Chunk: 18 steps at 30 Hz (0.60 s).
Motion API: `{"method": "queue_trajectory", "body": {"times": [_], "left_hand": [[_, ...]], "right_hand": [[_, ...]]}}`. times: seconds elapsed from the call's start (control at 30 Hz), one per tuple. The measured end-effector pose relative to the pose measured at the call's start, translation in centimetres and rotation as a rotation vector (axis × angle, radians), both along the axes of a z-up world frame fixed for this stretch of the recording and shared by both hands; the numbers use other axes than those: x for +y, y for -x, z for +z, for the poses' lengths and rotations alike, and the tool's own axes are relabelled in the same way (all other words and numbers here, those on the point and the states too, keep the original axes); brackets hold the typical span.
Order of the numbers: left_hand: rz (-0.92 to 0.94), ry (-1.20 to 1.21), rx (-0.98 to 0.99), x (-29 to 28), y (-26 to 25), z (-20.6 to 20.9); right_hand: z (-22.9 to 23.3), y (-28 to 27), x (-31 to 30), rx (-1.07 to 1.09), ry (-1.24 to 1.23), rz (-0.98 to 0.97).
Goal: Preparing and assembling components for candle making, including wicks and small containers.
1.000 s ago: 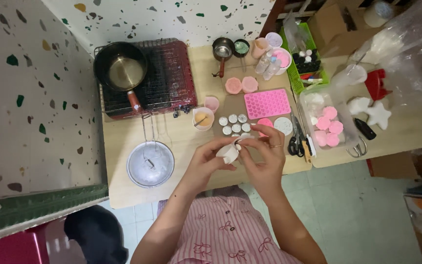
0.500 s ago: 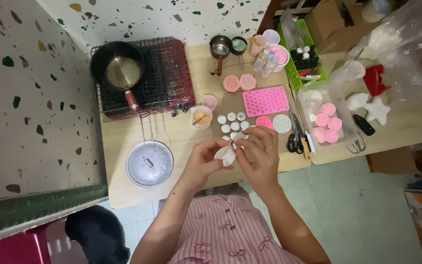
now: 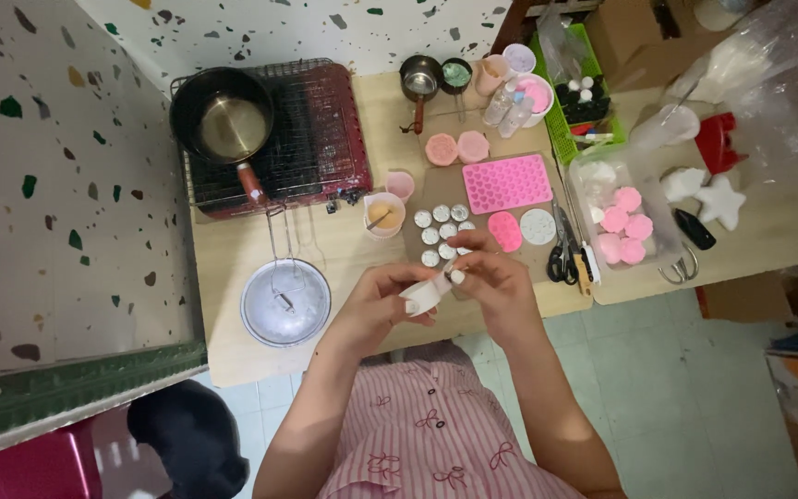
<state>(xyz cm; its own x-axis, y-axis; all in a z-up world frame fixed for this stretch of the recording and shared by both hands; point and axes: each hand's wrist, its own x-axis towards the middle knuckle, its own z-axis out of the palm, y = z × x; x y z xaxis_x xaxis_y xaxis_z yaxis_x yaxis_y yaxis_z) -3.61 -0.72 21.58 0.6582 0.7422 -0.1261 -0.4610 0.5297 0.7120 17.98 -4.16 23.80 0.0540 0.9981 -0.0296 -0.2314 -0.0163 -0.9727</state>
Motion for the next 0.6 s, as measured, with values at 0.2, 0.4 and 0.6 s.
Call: {"method": "queue_trajectory", "body": {"times": [0.2, 0.4, 0.6], "left_hand": [[-0.034, 0.063, -0.047, 0.3, 0.0, -0.6], [0.046, 0.113, 0.096, 0.9, -0.6, -2.3], [0.081, 0.186, 0.027, 1.4, -1.1, -5.1]], "right_hand": [[-1.9, -0.9, 0.8, 0.406, 0.154, 0.200], [-0.6, 1.4, 1.0, -0.187, -0.054, 0.005], [-2.7, 2.6, 1.2, -1.121, -0.503, -0.318]]}}
